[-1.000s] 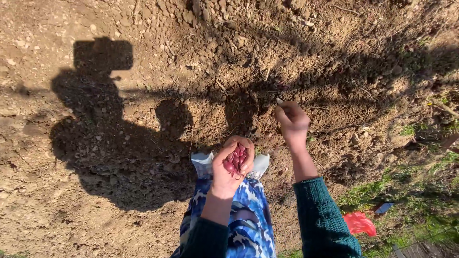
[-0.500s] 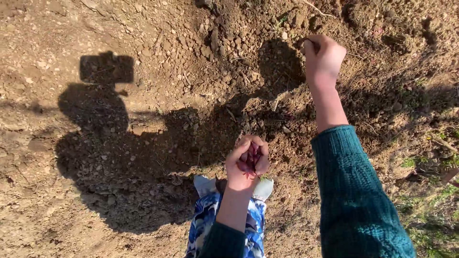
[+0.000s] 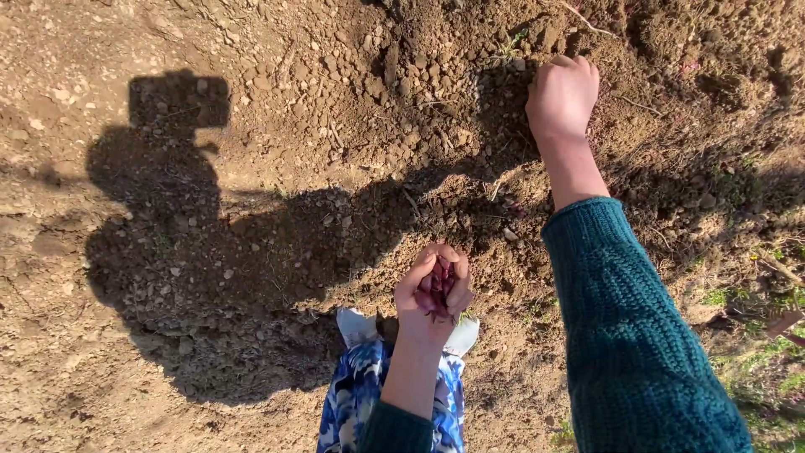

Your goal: The person holds a handful of small red bulbs in their left hand while using their right hand to place them one at a time into a shallow trench in the soil.

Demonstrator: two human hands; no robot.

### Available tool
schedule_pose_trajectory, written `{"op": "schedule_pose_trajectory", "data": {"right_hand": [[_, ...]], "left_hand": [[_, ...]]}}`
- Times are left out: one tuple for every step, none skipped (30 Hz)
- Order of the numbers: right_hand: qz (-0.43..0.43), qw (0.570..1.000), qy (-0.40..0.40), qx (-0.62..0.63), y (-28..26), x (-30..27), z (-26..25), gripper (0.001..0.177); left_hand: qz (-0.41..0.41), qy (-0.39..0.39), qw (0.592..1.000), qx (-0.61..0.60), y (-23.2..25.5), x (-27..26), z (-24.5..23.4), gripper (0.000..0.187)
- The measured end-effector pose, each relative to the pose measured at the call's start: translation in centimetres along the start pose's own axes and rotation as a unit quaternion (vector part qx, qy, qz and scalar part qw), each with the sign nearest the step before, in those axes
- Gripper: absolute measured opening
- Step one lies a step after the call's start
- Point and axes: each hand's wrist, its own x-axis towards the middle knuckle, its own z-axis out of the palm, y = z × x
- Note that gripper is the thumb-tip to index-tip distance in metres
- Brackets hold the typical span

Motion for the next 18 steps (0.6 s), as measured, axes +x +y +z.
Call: {"op": "schedule_pose_trajectory", "data": {"right_hand": [[-0.004, 1.0, -0.005, 0.002, 0.2, 0.2, 0.7, 0.023], [-0.003, 1.0, -0.001, -0.012, 0.3, 0.4, 1.3, 0.025], [0.001, 1.0, 0.008, -0.028, 0.7, 0.9, 1.9, 0.031], [0.0, 1.0, 0.008, -0.027, 0.7, 1.2, 2.0, 0.031], [-0.003, 0.999, -0.014, -0.036, 0.8, 1.4, 2.1, 0.027], [-0.007, 0.998, -0.036, -0.045, 0.8, 1.5, 2.1, 0.026], [-0.01, 0.998, -0.036, -0.045, 0.5, 1.6, 1.7, 0.026], [0.003, 0.997, -0.07, -0.035, 0.1, 1.7, 1.2, 0.026], [0.017, 0.994, -0.104, -0.025, -0.2, 1.8, 0.6, 0.027], [0.015, 0.994, -0.104, -0.025, 0.1, 2.4, 1.2, 0.027], [0.005, 0.994, -0.1, -0.047, 0.5, 2.6, 1.8, 0.025], [-0.005, 0.993, -0.097, -0.07, 0.9, 2.7, 2.5, 0.024], [-0.006, 0.993, -0.095, -0.07, 1.0, 2.5, 2.2, 0.024], [-0.024, 0.994, -0.084, -0.073, 1.1, 2.2, 2.0, 0.029], [-0.042, 0.994, -0.071, -0.074, 1.0, 2.1, 1.8, 0.037], [-0.045, 0.994, -0.068, -0.074, 0.9, 1.9, 1.2, 0.037], [-0.048, 0.988, -0.095, -0.109, 0.7, 1.6, 0.7, 0.042], [-0.05, 0.981, -0.122, -0.144, 0.6, 1.3, 0.3, 0.05]], "left_hand": [[0.003, 0.005, 1.0, -0.001, 0.1, -0.1, 0.2, 0.022], [0.001, 0.018, 1.0, 0.002, 0.3, -0.2, 0.4, 0.021], [-0.004, 0.025, 1.0, 0.007, 0.5, 0.0, 0.6, 0.021], [-0.002, 0.026, 1.0, 0.007, 0.6, 0.2, 0.3, 0.021], [-0.006, 0.022, 1.0, -0.006, 0.6, 0.2, 0.1, 0.021], [-0.01, 0.018, 1.0, -0.02, 0.6, 0.2, -0.1, 0.022], [-0.008, 0.019, 1.0, -0.021, 0.6, 0.2, -0.2, 0.022], [-0.007, 0.025, 0.999, -0.023, 0.6, 0.2, -0.3, 0.022], [-0.007, 0.029, 0.999, -0.024, 0.6, 0.2, -0.3, 0.021], [-0.005, 0.03, 0.999, -0.025, 0.8, 0.5, -0.1, 0.021], [-0.005, 0.029, 0.999, -0.022, 0.8, 0.5, 0.0, 0.021], [-0.004, 0.028, 0.999, -0.02, 0.8, 0.5, 0.1, 0.021], [-0.003, 0.026, 0.999, -0.02, 0.7, 0.4, 0.0, 0.021], [-0.001, 0.023, 1.0, -0.021, 0.6, 0.4, -0.1, 0.021], [0.002, 0.019, 1.0, -0.021, 0.7, 0.3, -0.3, 0.02], [0.005, 0.017, 1.0, -0.02, 0.5, 0.3, -0.2, 0.02], [0.01, 0.027, 0.999, -0.016, 0.4, 0.2, -0.3, 0.02], [0.015, 0.037, 0.999, -0.012, 0.2, 0.2, -0.3, 0.021]]}}
